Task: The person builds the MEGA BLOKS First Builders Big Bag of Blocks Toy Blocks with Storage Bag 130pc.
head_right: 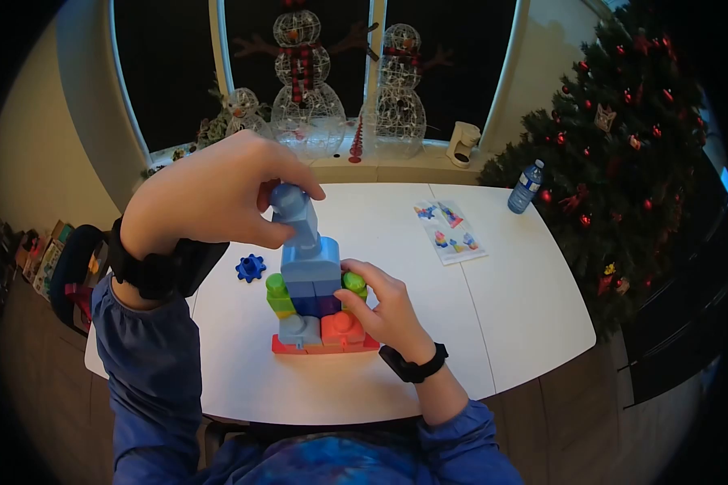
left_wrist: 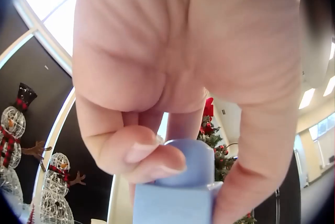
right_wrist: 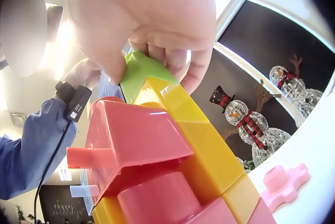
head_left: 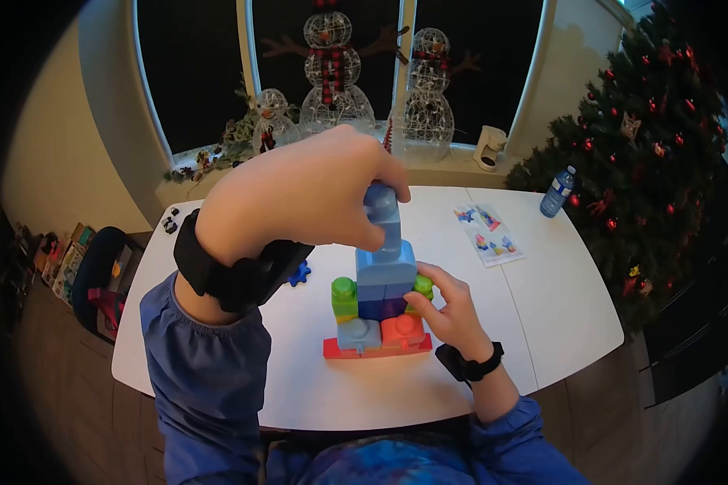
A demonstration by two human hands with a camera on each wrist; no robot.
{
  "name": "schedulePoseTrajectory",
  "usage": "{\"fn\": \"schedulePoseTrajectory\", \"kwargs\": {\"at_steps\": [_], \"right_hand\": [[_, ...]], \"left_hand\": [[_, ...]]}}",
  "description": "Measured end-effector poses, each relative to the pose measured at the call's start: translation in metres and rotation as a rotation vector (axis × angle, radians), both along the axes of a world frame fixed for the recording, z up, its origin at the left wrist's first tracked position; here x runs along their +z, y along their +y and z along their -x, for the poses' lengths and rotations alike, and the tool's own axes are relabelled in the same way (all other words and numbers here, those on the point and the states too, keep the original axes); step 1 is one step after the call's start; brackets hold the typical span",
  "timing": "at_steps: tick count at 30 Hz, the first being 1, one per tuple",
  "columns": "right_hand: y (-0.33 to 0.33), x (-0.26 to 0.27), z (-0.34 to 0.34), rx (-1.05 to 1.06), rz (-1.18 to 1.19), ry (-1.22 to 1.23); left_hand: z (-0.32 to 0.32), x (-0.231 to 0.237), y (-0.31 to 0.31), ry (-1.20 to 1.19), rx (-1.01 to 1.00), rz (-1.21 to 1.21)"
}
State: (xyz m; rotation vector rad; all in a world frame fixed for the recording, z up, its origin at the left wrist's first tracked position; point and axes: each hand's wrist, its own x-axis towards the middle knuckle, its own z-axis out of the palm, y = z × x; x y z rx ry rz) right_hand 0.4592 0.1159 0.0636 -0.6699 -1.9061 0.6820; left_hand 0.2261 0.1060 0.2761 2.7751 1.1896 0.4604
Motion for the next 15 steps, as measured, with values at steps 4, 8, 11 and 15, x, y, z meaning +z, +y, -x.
{"fn": "schedulePoseTrajectory", "kwargs": {"at_steps": [4,8,11,15], "right_hand": [[0.002,-0.001,0.001,0.005,-0.024,0.01],[0.002,-0.001,0.001,0.008,-0.047,0.023],[0.002,-0.001,0.0,0.007,-0.046,0.018],[0.003,-0.002,0.0,0.012,-0.028,0.015]], "left_hand": [[-0.005,-0.014,0.004,0.005,-0.041,-0.049],[-0.009,-0.012,0.0,0.004,-0.023,-0.009],[-0.011,-0.012,-0.001,0.036,-0.005,-0.01],[0.0,-0.028,-0.002,-0.091,-0.018,-0.056]]}}
